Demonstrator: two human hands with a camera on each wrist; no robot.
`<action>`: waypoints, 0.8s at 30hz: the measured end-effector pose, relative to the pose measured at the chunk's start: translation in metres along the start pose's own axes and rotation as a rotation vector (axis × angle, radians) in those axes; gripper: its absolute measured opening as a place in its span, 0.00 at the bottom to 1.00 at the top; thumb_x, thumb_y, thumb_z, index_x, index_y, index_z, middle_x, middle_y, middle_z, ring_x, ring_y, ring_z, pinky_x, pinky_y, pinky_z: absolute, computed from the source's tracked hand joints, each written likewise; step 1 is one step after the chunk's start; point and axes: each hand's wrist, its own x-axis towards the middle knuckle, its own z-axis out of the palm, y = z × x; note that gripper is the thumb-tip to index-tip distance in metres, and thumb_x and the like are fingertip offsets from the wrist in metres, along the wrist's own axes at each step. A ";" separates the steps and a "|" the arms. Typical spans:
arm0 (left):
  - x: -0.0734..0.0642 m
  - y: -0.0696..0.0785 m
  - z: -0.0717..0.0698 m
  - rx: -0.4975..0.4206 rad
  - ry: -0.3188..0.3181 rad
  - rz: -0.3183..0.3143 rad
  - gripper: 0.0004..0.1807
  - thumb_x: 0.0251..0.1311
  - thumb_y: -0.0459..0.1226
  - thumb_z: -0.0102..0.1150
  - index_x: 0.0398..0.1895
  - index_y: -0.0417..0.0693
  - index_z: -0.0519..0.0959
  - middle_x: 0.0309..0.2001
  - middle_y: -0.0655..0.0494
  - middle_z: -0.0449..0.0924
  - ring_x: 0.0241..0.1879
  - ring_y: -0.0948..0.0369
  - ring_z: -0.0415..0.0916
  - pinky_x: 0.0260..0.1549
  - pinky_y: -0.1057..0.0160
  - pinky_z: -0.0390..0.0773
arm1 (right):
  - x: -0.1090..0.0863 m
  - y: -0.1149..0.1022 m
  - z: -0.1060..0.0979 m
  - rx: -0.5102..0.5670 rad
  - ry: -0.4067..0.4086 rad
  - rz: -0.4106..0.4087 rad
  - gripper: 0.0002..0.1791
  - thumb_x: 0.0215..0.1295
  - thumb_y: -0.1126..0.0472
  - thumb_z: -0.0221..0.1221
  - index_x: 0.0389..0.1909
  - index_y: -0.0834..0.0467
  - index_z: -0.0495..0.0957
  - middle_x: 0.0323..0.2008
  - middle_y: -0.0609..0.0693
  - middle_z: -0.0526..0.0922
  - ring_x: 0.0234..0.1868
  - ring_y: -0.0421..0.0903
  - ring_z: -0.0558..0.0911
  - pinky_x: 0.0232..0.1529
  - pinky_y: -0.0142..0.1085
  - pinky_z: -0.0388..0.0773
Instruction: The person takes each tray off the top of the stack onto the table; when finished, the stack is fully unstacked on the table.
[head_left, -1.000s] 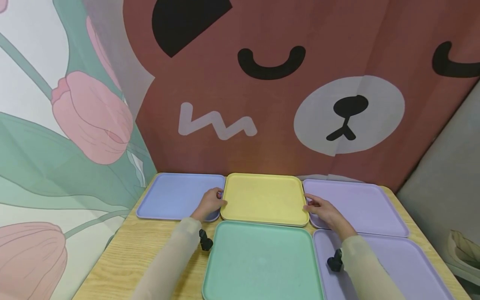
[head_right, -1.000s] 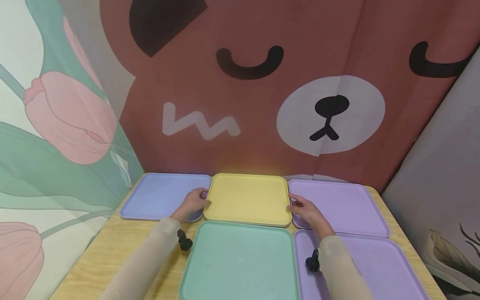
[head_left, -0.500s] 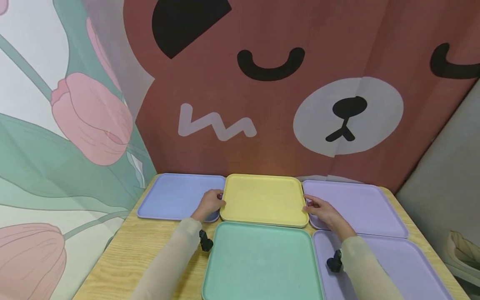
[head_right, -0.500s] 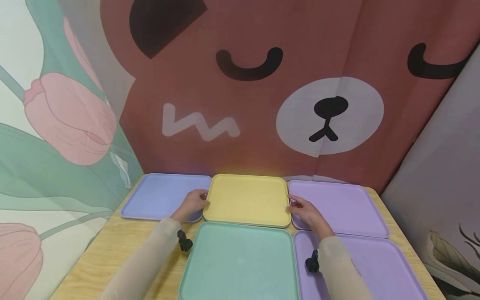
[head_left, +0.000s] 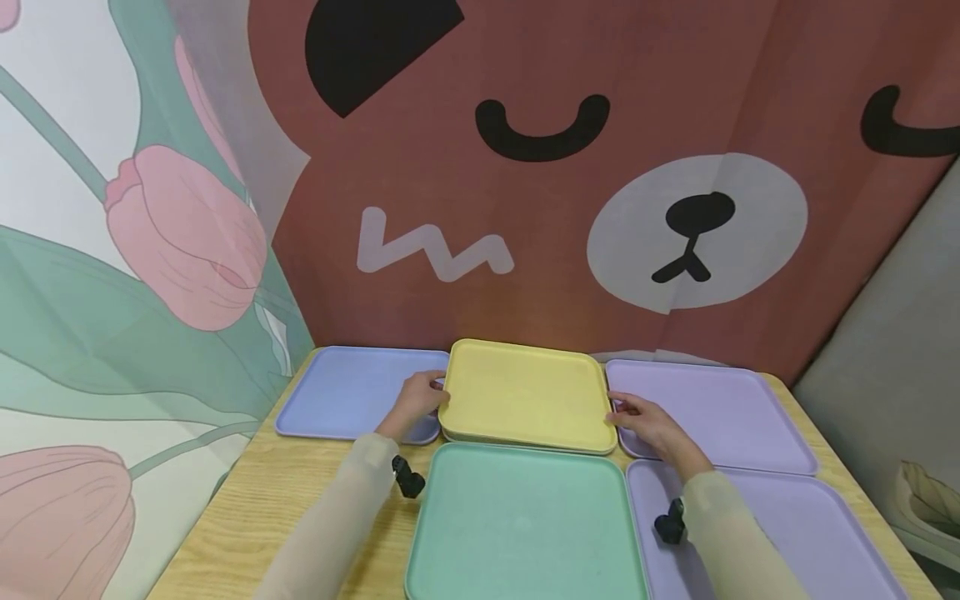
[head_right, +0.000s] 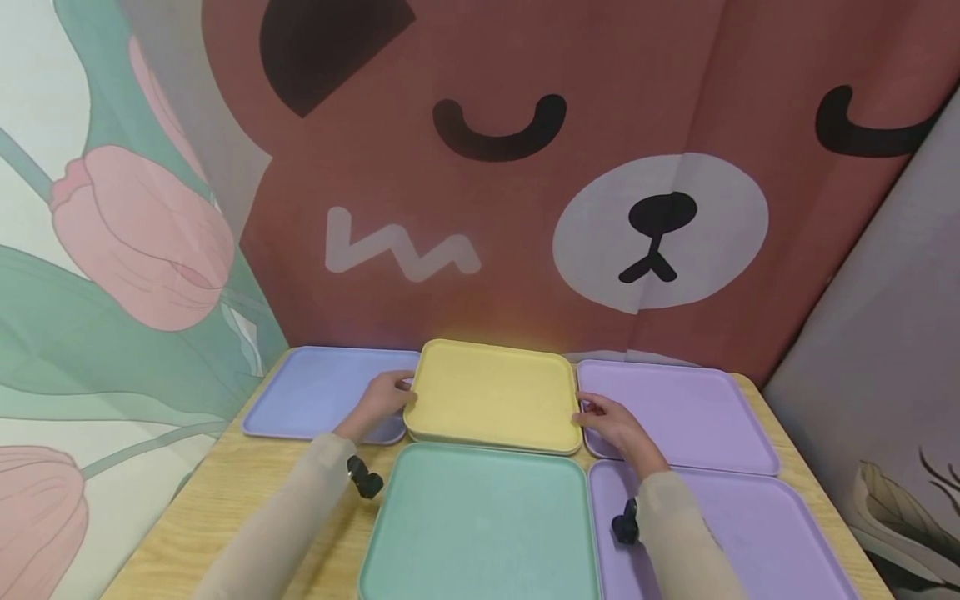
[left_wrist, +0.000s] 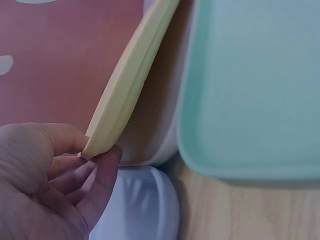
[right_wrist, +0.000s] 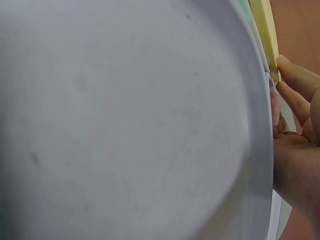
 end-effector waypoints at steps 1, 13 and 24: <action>0.000 0.000 -0.001 -0.030 -0.005 -0.010 0.30 0.59 0.28 0.59 0.68 0.36 0.73 0.43 0.43 0.83 0.31 0.57 0.82 0.26 0.59 0.85 | 0.000 0.000 0.000 -0.002 -0.002 -0.005 0.38 0.70 0.50 0.63 0.76 0.58 0.63 0.59 0.60 0.72 0.58 0.56 0.69 0.59 0.49 0.68; -0.005 0.004 -0.015 -0.238 -0.085 -0.083 0.33 0.64 0.32 0.58 0.73 0.41 0.65 0.49 0.40 0.81 0.33 0.55 0.83 0.26 0.58 0.85 | -0.001 0.000 0.001 -0.009 -0.004 0.003 0.36 0.71 0.53 0.63 0.76 0.57 0.64 0.64 0.63 0.70 0.63 0.58 0.68 0.69 0.57 0.63; -0.014 0.001 -0.029 -0.432 -0.183 -0.088 0.37 0.65 0.31 0.60 0.77 0.43 0.60 0.49 0.41 0.81 0.34 0.56 0.84 0.25 0.59 0.85 | 0.002 0.002 0.001 -0.011 0.011 0.010 0.35 0.69 0.59 0.64 0.75 0.58 0.64 0.62 0.62 0.72 0.61 0.56 0.70 0.65 0.52 0.67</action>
